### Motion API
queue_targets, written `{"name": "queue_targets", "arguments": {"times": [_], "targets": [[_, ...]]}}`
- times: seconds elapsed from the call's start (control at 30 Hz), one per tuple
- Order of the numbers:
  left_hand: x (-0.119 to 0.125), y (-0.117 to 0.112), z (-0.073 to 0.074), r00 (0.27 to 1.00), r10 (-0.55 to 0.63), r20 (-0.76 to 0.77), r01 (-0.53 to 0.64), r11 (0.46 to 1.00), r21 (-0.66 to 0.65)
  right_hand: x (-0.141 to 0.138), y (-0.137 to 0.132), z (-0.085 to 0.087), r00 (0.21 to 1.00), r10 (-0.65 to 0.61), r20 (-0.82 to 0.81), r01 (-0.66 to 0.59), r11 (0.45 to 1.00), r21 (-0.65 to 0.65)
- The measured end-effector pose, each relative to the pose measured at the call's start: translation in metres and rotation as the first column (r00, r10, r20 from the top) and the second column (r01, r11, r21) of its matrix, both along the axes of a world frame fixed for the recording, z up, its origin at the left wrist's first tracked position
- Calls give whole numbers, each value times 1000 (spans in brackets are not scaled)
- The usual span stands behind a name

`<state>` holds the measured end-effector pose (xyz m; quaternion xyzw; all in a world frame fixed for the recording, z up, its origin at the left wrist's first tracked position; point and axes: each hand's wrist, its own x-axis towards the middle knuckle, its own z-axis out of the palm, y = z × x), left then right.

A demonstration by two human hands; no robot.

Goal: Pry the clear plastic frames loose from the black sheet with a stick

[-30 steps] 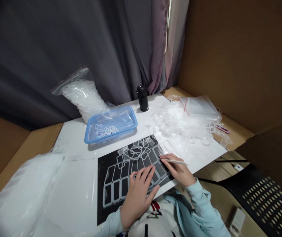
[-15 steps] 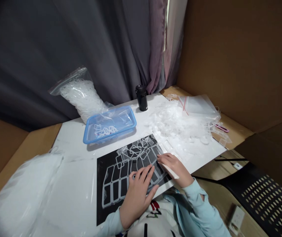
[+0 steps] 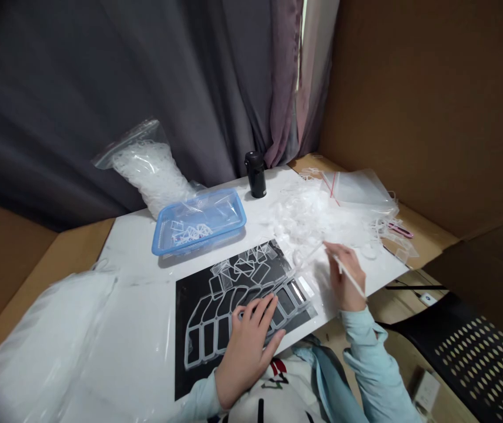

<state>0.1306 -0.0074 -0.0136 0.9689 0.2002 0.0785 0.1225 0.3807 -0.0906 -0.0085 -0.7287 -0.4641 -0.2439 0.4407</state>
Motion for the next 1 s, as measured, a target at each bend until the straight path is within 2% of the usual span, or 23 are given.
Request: {"name": "queue_targets", "arguments": {"times": [0.07,0.1,0.17,0.23,0.3,0.33,0.37,0.43,0.5,0.6,0.7,0.83,1.0], "targets": [[0,0,0,1000,1,2,0,1000,-13,4,0,9,981,-193,-28,195,971,140],[0,0,0,1000,1,2,-1,1000,-21,4,1,13,967,-247,-59,254,947,199],[-1,0,0,1000,0,3,0,1000,-30,-3,7,21,960,-256,-115,279,918,281],[-1,-1,0,1000,-1,10,1,1000,-28,-17,18,26,979,-152,-137,186,940,287],[-1,-1,0,1000,-6,27,6,1000,-24,-33,29,28,985,60,-159,-30,982,185],[-1,-1,0,999,-8,39,9,1000,-26,-40,35,28,963,203,-180,-186,977,106],[-1,-1,0,998,-7,55,9,999,-31,-46,39,28,922,324,-212,-326,945,28],[-1,-1,1,995,3,97,3,998,-60,-52,43,25,835,466,-293,-504,862,-65],[-2,-1,1,988,32,154,-16,994,-106,-51,40,21,794,475,-379,-544,834,-93],[-2,-1,2,968,86,237,-48,986,-162,-41,26,15,777,401,-485,-524,839,-146],[-2,0,3,958,101,268,-53,983,-178,-35,8,7,739,369,-564,-564,796,-218],[0,1,1,972,69,226,-36,988,-148,-37,-6,-6,660,375,-651,-638,737,-223],[1,1,0,994,7,111,-3,999,-41,-40,-8,-13,631,407,-661,-664,724,-188]]}}
